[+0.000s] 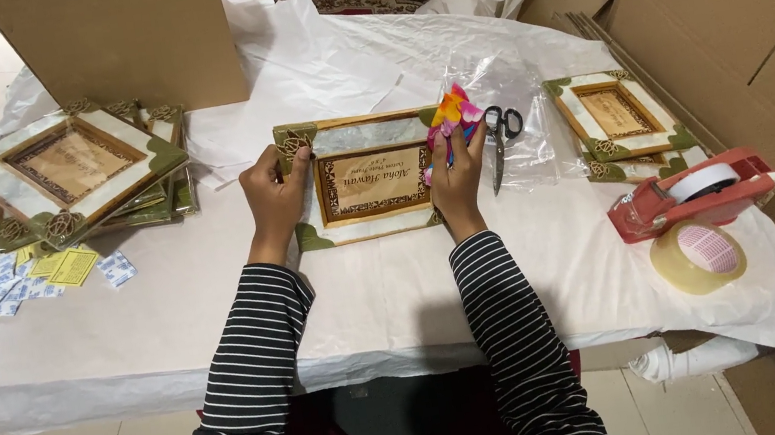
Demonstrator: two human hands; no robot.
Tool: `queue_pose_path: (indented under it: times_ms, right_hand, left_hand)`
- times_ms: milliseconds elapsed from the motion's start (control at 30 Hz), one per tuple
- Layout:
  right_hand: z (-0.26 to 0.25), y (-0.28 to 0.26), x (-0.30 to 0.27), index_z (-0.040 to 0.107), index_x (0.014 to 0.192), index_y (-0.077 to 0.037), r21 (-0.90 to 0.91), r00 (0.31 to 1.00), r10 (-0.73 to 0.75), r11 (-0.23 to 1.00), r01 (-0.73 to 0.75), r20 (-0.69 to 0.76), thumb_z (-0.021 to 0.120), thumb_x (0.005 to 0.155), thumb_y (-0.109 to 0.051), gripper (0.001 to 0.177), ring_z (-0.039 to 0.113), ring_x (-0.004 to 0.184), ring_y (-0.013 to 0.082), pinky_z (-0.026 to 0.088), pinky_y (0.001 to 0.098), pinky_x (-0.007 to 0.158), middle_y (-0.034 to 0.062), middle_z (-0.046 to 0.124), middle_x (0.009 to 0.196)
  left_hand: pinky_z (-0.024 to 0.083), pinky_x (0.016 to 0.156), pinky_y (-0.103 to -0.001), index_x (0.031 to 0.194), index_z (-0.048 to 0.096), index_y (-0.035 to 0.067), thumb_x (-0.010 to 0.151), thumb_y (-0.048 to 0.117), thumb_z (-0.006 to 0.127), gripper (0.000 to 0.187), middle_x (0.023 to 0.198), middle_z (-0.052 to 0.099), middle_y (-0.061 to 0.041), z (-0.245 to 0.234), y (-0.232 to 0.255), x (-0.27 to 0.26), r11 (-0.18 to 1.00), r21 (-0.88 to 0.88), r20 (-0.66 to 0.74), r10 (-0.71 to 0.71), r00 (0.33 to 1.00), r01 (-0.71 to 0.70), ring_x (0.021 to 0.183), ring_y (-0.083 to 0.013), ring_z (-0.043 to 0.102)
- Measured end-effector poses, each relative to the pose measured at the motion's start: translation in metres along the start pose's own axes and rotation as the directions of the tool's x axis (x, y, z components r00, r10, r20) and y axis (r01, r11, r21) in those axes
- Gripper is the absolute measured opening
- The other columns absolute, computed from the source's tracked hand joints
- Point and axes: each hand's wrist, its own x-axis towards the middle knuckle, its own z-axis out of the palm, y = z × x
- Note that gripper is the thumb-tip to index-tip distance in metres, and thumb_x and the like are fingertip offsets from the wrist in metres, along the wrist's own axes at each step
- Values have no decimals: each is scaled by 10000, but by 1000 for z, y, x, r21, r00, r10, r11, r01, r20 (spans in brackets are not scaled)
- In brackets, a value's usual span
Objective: Applying labels to the back of picture frames and using a colorful applicator tool to mark or clean them.
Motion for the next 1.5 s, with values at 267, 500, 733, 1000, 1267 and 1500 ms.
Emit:
queue_pose_path:
  times_ms: [267,500,733,1000,1267,1500]
  right_hand:
    - [1,4,0,563,1433,-65,-12,1000,12,1000,-12,2,485,1093,-196,373,522,1289,415,386,538,1106,183,452,1397]
    - [3,6,3,604,1354,-23,-56,1000,-27,998,26,-9,518,1083,-200,335,522,1268,479,414,572,1075,243,442,1393]
    - [6,17,2,684,1201,7,-98,994,-109,989,111,29,576,1050,-237,307,515,1301,472,396,572,1097,250,410,1425]
    - [7,29,-7,627,1347,8,-13,995,0,1000,-2,-96,486,1090,-153,334,553,1253,435,414,523,1081,216,508,1335]
    - [12,21,-13,616,1272,-3,159,966,238,963,-220,-106,448,1116,-248,336,586,1135,333,426,493,1032,187,588,1166]
    - [11,10,-11,639,1139,-12,270,902,417,886,-377,-109,496,1103,-266,294,543,1038,145,445,410,981,140,658,1018]
  left_hand:
    - [323,485,-297,668,498,102,1006,331,760,486,444,382,-80,4,-15,-1,1000,11,-5,0,1000,0,426,-160,379]
    - [336,487,-295,664,502,111,1008,337,751,481,447,397,-68,6,-20,-2,1000,-7,-6,-17,1000,16,430,-160,381]
    - [347,491,-302,672,509,107,1017,348,742,480,458,397,-68,6,-21,-3,1000,13,-2,-3,1000,3,432,-168,391]
    - [360,488,-292,659,492,121,1019,345,730,486,451,416,-52,5,-22,-5,1000,2,-2,-17,1000,17,420,-169,403]
    - [353,487,-287,656,480,129,1032,370,705,500,447,406,-53,6,-26,-7,999,11,-6,-37,999,38,412,-161,395]
    - [349,481,-293,659,470,123,1026,341,705,488,444,400,-74,2,-17,-7,999,-5,15,-48,999,48,413,-159,400]
